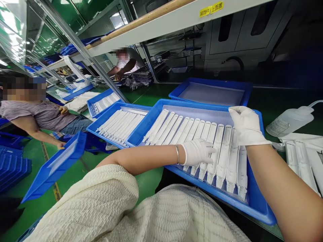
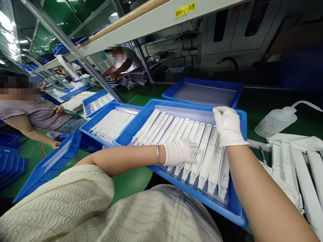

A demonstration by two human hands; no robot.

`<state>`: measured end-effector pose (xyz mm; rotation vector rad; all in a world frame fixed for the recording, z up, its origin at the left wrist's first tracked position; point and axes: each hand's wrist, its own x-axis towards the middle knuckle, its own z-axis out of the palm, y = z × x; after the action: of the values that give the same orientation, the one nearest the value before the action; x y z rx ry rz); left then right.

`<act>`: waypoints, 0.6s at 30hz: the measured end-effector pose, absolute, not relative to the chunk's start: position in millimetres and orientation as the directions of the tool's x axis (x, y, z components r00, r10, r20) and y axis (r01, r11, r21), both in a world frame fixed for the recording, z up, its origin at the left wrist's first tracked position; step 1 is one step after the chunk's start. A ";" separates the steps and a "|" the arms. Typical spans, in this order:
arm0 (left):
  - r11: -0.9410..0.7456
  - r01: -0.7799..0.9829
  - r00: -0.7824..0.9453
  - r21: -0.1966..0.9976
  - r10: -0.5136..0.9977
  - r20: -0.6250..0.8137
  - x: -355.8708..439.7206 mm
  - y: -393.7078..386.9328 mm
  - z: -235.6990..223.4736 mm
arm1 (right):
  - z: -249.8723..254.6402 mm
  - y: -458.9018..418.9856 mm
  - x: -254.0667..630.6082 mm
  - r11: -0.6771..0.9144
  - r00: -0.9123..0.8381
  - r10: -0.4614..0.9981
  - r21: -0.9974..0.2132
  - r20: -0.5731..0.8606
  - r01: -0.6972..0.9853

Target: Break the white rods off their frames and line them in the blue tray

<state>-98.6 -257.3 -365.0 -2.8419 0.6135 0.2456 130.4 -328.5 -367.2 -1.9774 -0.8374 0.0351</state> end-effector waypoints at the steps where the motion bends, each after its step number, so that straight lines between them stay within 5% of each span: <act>1: -0.886 -0.426 0.898 -0.183 -0.388 -0.210 -96.5 -259.0 -363.0 | -367.9 -328.0 131.2 -0.311 0.766 0.565 -0.780 0.307 0.543; 15: -0.853 -0.496 0.863 -0.164 -0.464 -0.197 -76.0 -293.1 -378.9 | -372.6 -324.4 135.6 -0.341 0.763 0.557 -0.747 0.328 0.570; 18: -0.888 -0.439 0.898 -0.136 -0.430 -0.094 -88.7 -283.9 -363.0 | -364.2 -335.1 135.9 -0.330 0.783 0.504 -0.757 0.364 0.564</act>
<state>-88.7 -283.9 -363.0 -2.9097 0.6701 0.0924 135.9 -335.1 -364.2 -1.9911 -0.8004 -0.0770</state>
